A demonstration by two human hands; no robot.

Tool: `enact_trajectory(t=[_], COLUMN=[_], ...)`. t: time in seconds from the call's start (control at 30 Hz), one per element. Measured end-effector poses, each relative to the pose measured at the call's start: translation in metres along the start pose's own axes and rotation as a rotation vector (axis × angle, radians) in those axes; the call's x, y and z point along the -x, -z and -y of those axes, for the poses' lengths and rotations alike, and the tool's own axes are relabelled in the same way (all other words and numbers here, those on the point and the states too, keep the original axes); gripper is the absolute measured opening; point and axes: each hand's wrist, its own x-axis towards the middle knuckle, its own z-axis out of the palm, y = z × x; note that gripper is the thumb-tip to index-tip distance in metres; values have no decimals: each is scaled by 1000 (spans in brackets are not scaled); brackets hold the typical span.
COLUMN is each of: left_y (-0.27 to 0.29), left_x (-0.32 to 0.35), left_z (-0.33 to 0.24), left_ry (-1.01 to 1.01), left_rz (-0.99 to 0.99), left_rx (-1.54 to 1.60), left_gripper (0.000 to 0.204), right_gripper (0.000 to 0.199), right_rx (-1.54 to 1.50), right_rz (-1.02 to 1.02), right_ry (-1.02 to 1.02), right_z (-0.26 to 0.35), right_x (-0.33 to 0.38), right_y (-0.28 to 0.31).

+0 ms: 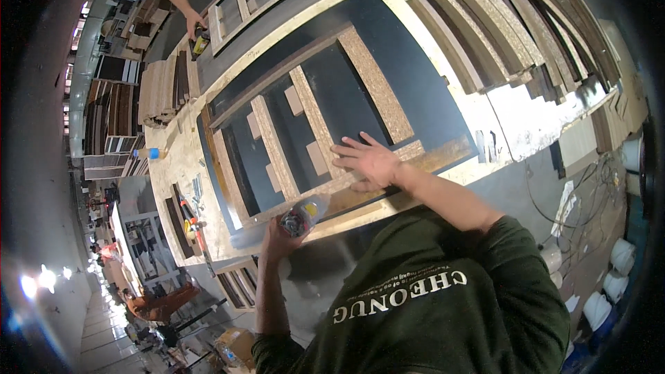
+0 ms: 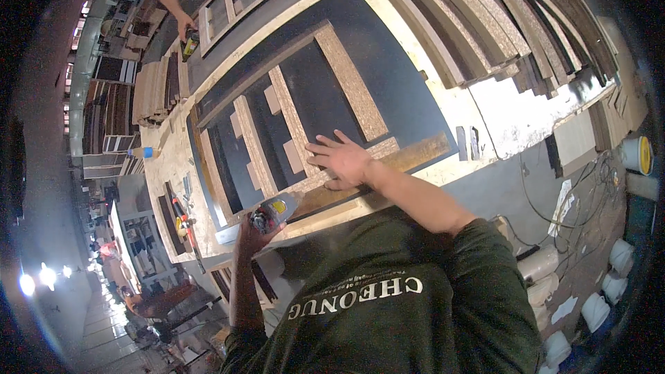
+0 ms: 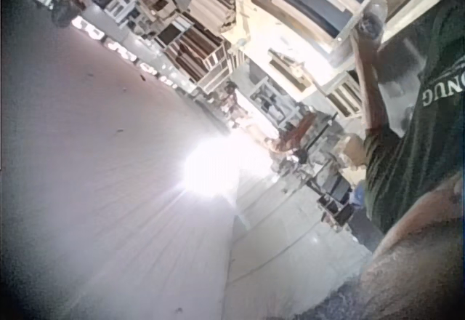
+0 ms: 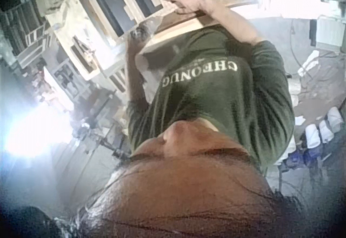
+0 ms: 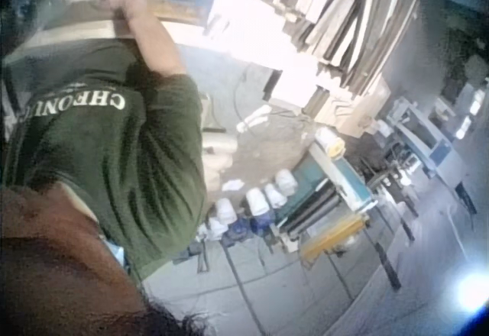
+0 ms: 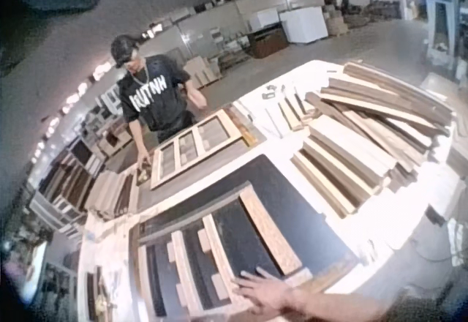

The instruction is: Assembling and stapling small wood frames on a workbench in a furniture factory.

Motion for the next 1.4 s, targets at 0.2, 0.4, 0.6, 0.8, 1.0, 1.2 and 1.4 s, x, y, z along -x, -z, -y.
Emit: enact_trajectory(t=[0.2, 0.4, 0.6, 0.8, 1.0, 1.2, 1.4], left_y=[-3, 0, -5, 12, 17, 25, 25], left_x=[-22, -36, -53, -60, -69, -72, -71], left_z=[-13, -35, -9, -34, -42, -58, -59], left_ry=[13, -68, -46, -45, 155, 156, 62], left_rz=[-56, -145, 117, 103, 235, 227, 167], left_rx=[-87, -189, -326, -47, -4, -25, -127], left_gripper=[61, 44, 46, 50, 44, 43, 42], right_gripper=[73, 78, 77, 75, 72, 72, 71], right_rx=[-37, -62, -76, -80, -93, -125, -94], right_rz=[53, 20, 31, 61, 33, 37, 47], right_ry=[19, 75, 81, 51, 43, 31, 20], right_z=[-14, -17, -16, -20, -24, -22, -21], right_x=[-4, -7, -9, -9, -10, -11, -11], right_y=[9, 10, 10, 9, 6, 8, 9])
